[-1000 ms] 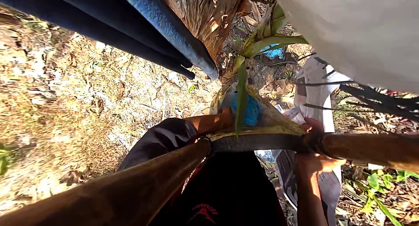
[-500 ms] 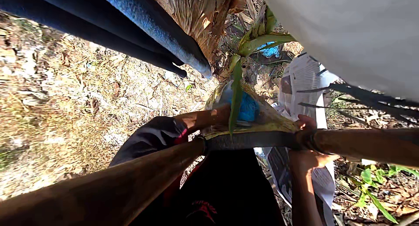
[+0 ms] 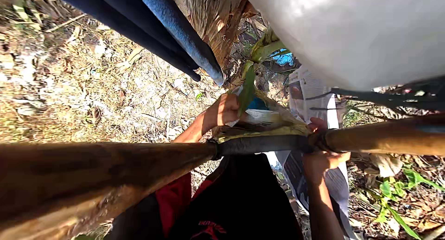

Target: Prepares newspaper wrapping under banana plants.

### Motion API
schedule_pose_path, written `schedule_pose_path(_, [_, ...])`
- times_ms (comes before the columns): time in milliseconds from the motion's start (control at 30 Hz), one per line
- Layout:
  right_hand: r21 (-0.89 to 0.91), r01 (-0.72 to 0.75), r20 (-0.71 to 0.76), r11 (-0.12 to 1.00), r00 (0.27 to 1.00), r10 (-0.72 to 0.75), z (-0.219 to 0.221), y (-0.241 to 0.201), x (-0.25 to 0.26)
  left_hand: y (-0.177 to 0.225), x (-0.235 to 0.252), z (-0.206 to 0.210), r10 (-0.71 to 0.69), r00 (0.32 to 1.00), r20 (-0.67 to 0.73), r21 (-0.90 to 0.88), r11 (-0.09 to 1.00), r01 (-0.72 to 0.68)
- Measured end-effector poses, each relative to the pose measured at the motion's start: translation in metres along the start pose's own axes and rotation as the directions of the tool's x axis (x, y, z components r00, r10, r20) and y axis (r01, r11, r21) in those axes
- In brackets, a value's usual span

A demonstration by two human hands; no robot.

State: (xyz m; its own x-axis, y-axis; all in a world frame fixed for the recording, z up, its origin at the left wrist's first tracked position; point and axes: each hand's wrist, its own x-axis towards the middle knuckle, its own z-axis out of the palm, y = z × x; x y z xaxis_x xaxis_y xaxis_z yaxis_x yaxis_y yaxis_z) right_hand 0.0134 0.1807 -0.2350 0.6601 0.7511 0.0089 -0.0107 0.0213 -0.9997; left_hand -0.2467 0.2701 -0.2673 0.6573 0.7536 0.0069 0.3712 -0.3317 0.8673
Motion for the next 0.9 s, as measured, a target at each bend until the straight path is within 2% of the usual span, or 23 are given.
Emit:
schedule_pose_path(33, [-0.017, -0.017, -0.017, 1.000, 1.000, 0.017, -0.004, 0.001, -0.002, 0.012, -0.008, -0.020, -0.076, 0.997, 0.029, -0.084, 0.993, 0.078])
schedule_pose_path(67, [-0.020, -0.003, 0.001, 1.000, 1.000, 0.003, -0.008, 0.003, -0.003, 0.005, -0.021, -0.029, -0.048, 0.999, -0.019, -0.173, 0.984, 0.044])
schedule_pose_path(133, [0.023, 0.044, 0.061, 0.999, 0.997, -0.046, -0.009, 0.007, -0.002, -0.001, -0.030, -0.043, 0.011, 0.957, -0.289, -0.375, 0.919, -0.123])
schedule_pose_path(167, [0.045, 0.044, 0.074, 0.998, 0.996, -0.048, -0.008, 0.007, -0.003, 0.012, -0.040, -0.052, -0.047, 0.907, -0.419, -0.443, 0.882, -0.159])
schedule_pose_path(200, [0.043, 0.031, 0.083, 0.999, 0.996, -0.034, -0.007, 0.004, -0.004, 0.026, -0.053, -0.063, -0.128, 0.837, -0.532, -0.507, 0.840, -0.194])
schedule_pose_path(233, [0.043, -0.001, 0.070, 0.999, 0.998, -0.002, -0.007, 0.002, -0.007, 0.044, -0.066, -0.070, -0.251, 0.711, -0.657, -0.531, 0.824, -0.199])
schedule_pose_path(267, [0.048, -0.071, 0.035, 0.996, 0.997, 0.070, -0.004, -0.004, -0.009, 0.060, -0.082, -0.075, -0.292, 0.600, -0.745, -0.468, 0.869, -0.158])
schedule_pose_path(333, [0.074, -0.194, -0.052, 0.978, 0.979, 0.198, 0.003, -0.016, -0.011, 0.070, -0.108, -0.080, -0.155, 0.381, -0.911, -0.244, 0.950, -0.196])
schedule_pose_path(400, [0.134, -0.241, -0.095, 0.961, 0.962, 0.254, 0.008, -0.020, -0.010, 0.093, -0.142, -0.080, -0.064, 0.223, -0.973, -0.078, 0.995, -0.058])
schedule_pose_path(433, [0.162, -0.259, -0.084, 0.952, 0.958, 0.275, 0.008, -0.020, -0.009, 0.108, -0.168, -0.074, -0.045, 0.225, -0.973, -0.026, 0.996, 0.088])
schedule_pose_path(467, [0.175, -0.276, -0.060, 0.945, 0.955, 0.290, 0.007, -0.019, -0.008, 0.127, -0.197, -0.067, -0.050, 0.283, -0.958, 0.022, 0.970, 0.243])
schedule_pose_path(533, [0.193, -0.329, -0.013, 0.924, 0.941, 0.338, 0.004, -0.021, -0.007, 0.173, -0.246, -0.047, -0.099, 0.431, -0.897, 0.123, 0.881, 0.456])
schedule_pose_path(600, [0.245, -0.368, 0.028, 0.897, 0.927, 0.373, 0.002, -0.027, -0.005, 0.217, -0.283, -0.029, -0.218, 0.656, -0.723, 0.213, 0.832, 0.512])
schedule_pose_path(633, [0.280, -0.376, 0.038, 0.883, 0.924, 0.381, 0.000, -0.027, -0.002, 0.233, -0.294, -0.023, -0.307, 0.769, -0.560, 0.245, 0.826, 0.508])
schedule_pose_path(667, [0.306, -0.392, 0.060, 0.867, 0.917, 0.394, -0.005, -0.028, 0.001, 0.244, -0.296, -0.016, -0.373, 0.852, -0.367, 0.263, 0.838, 0.479])
schedule_pose_path(733, [0.274, -0.436, 0.203, 0.857, 0.897, 0.392, -0.030, -0.019, 0.010, 0.247, -0.274, 0.005, -0.339, 0.941, -0.001, 0.220, 0.918, 0.331])
schedule_pose_path(800, [0.231, -0.461, 0.286, 0.857, 0.874, 0.393, -0.060, -0.003, 0.019, 0.239, -0.227, 0.030, -0.174, 0.954, 0.246, 0.142, 0.980, 0.143])
schedule_pose_path(900, [0.214, -0.498, 0.324, 0.840, 0.848, 0.420, -0.112, 0.013, 0.024, 0.242, -0.138, 0.063, 0.111, 0.891, 0.441, -0.030, 0.994, -0.109])
